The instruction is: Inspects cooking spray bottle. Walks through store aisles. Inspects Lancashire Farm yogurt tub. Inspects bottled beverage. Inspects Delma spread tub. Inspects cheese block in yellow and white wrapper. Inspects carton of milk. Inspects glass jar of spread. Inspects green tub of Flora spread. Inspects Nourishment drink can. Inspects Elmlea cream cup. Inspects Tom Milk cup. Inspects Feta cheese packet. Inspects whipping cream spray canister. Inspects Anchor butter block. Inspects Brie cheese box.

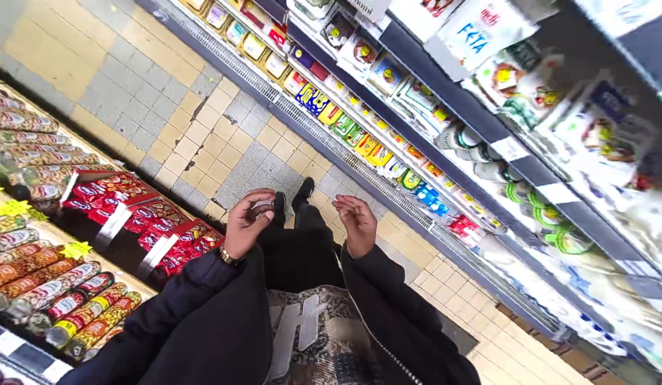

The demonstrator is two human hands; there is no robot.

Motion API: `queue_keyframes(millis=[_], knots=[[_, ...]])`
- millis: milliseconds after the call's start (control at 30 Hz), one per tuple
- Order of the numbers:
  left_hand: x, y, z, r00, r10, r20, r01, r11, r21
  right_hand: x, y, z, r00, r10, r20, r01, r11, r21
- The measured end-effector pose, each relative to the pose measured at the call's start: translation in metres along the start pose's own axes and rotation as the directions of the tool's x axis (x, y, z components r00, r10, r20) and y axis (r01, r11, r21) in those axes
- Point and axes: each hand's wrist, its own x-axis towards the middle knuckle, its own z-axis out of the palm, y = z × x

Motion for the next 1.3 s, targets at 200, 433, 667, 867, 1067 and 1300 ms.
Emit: queue_keyframes(millis=[200,433,667,867,1067,1300], knots=[[-0.017,0.042,-0.014,0.984,0.107,0.145,-0.104,0.994,-0.029,-0.068,-0.05,0.036,0.976,-0.219,0.006,0.219,0.974,0.058],[-0.031,0.06,-0.033,0.958,0.188,0.216,-0.173,0.981,-0.084,-0.12,-0.064,0.062,0.953,-0.298,-0.05,0.297,0.955,-0.022],[-0.055,0.059,-0.031,0.936,0.214,0.281,-0.171,0.971,-0.169,-0.147,-0.066,0.075,0.927,-0.353,-0.129,0.353,0.935,-0.029],[-0.063,0.052,-0.031,0.919,0.205,0.337,-0.148,0.971,-0.188,-0.16,-0.063,0.083,0.906,-0.38,-0.186,0.375,0.925,-0.063],[-0.063,0.043,-0.028,0.908,0.155,0.388,-0.085,0.978,-0.19,-0.169,-0.055,0.088,0.908,-0.353,-0.225,0.346,0.936,-0.07],[-0.048,0.023,-0.017,0.915,0.081,0.395,-0.026,0.989,-0.143,-0.165,-0.041,0.084,0.904,-0.32,-0.282,0.324,0.945,-0.033]])
